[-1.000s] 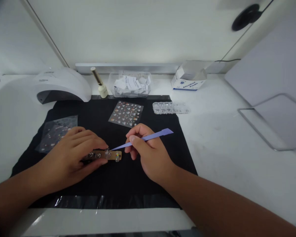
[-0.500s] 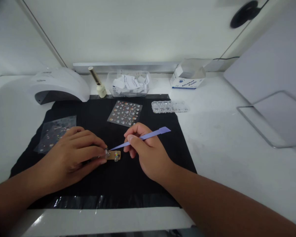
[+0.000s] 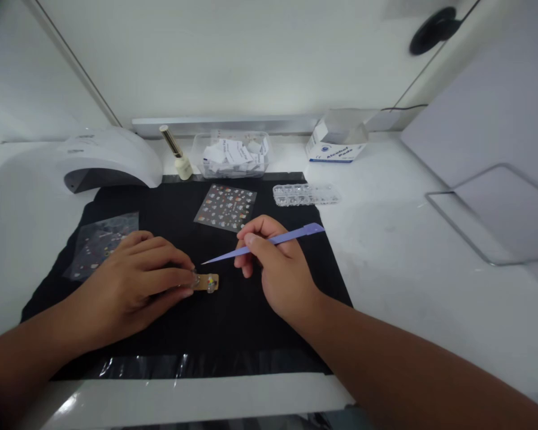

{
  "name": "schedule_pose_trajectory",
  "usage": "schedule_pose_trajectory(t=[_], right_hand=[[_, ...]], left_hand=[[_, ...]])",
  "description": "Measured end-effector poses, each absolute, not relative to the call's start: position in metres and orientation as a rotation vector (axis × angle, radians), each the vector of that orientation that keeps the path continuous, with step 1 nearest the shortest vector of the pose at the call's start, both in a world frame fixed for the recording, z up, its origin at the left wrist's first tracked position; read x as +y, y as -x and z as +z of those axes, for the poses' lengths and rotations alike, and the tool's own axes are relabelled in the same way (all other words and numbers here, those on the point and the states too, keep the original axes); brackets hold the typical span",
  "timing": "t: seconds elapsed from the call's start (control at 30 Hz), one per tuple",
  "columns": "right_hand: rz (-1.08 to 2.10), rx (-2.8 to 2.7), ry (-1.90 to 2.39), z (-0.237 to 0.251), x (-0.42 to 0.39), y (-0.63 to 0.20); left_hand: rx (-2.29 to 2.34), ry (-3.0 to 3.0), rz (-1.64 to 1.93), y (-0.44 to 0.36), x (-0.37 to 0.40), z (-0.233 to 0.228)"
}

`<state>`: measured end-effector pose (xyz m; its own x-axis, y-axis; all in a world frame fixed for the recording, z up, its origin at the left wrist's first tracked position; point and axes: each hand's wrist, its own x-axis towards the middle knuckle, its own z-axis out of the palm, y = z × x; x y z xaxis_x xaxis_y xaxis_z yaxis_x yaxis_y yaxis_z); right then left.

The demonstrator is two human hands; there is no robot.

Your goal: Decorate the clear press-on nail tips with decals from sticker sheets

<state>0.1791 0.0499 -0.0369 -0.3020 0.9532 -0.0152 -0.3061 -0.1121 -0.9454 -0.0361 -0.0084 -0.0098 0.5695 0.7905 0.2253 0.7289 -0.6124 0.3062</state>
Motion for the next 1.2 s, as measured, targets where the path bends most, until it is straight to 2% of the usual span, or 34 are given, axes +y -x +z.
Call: schedule_pose_trajectory(t=[0.2, 1.2], right_hand=[[1.612, -1.119, 0.851, -0.0360, 0.0512, -0.1772], [1.641, -1.130, 0.870, -0.0354, 0.0513, -0.1775]], left_hand=[[1.263, -2.738, 0.513, 0.0348, -0.0089, -0.0079], [1.243, -2.548, 0.707, 0.0367, -0.0067, -0.0119]])
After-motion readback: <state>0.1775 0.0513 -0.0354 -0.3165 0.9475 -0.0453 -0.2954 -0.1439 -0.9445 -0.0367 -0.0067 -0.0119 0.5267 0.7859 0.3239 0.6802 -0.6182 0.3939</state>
